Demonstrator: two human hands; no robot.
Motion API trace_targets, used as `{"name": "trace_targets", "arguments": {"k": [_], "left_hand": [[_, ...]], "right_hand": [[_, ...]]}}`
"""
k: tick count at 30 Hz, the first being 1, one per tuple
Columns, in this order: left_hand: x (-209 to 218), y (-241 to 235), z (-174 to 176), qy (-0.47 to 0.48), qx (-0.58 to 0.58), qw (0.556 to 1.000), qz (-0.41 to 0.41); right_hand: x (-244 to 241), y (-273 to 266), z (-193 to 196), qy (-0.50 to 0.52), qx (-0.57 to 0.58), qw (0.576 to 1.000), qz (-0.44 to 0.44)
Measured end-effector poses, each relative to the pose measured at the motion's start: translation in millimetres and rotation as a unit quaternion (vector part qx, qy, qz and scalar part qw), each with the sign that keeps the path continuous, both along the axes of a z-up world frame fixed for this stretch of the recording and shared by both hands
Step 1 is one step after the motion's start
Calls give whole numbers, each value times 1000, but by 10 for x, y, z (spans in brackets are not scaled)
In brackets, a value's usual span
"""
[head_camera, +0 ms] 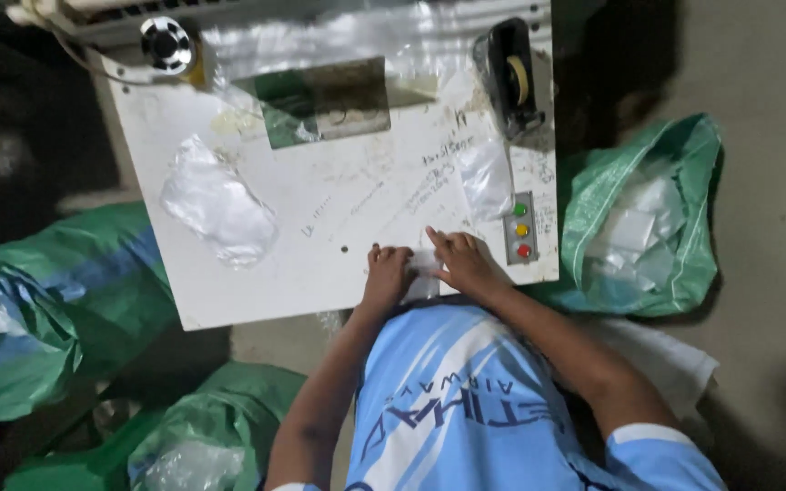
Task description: Folding and taping plastic bags at a workstation.
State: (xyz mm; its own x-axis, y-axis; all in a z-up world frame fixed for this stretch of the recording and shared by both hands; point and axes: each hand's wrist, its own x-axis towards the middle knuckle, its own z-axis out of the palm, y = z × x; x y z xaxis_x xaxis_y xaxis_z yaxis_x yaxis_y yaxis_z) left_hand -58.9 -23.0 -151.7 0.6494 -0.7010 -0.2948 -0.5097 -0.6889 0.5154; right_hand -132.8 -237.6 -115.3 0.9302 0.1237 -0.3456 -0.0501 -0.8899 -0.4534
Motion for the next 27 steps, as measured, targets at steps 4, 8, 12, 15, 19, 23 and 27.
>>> {"name": "trace_targets", "arguments": {"k": [4,8,12,15,19,23,27], "left_hand": [[71,30,47,19,39,999,6],[351,156,164,-33,45,995,77],[602,232,307,-70,10,988,137],[540,286,243,-88,-17,991,101],[291,263,181,-103,-20,994,41],[83,332,112,13,-31,997,64],[71,354,131,10,39,998,45]], "right_hand": [[148,93,288,-20,-27,998,44],[306,376,571,-241,-97,948,183],[286,363,327,-240,-46,942,231],[425,471,486,-145,43,983,104],[348,455,139,-78,64,995,-4],[305,310,271,-84,-26,996,15],[403,329,320,-55,-35,992,105]]}}
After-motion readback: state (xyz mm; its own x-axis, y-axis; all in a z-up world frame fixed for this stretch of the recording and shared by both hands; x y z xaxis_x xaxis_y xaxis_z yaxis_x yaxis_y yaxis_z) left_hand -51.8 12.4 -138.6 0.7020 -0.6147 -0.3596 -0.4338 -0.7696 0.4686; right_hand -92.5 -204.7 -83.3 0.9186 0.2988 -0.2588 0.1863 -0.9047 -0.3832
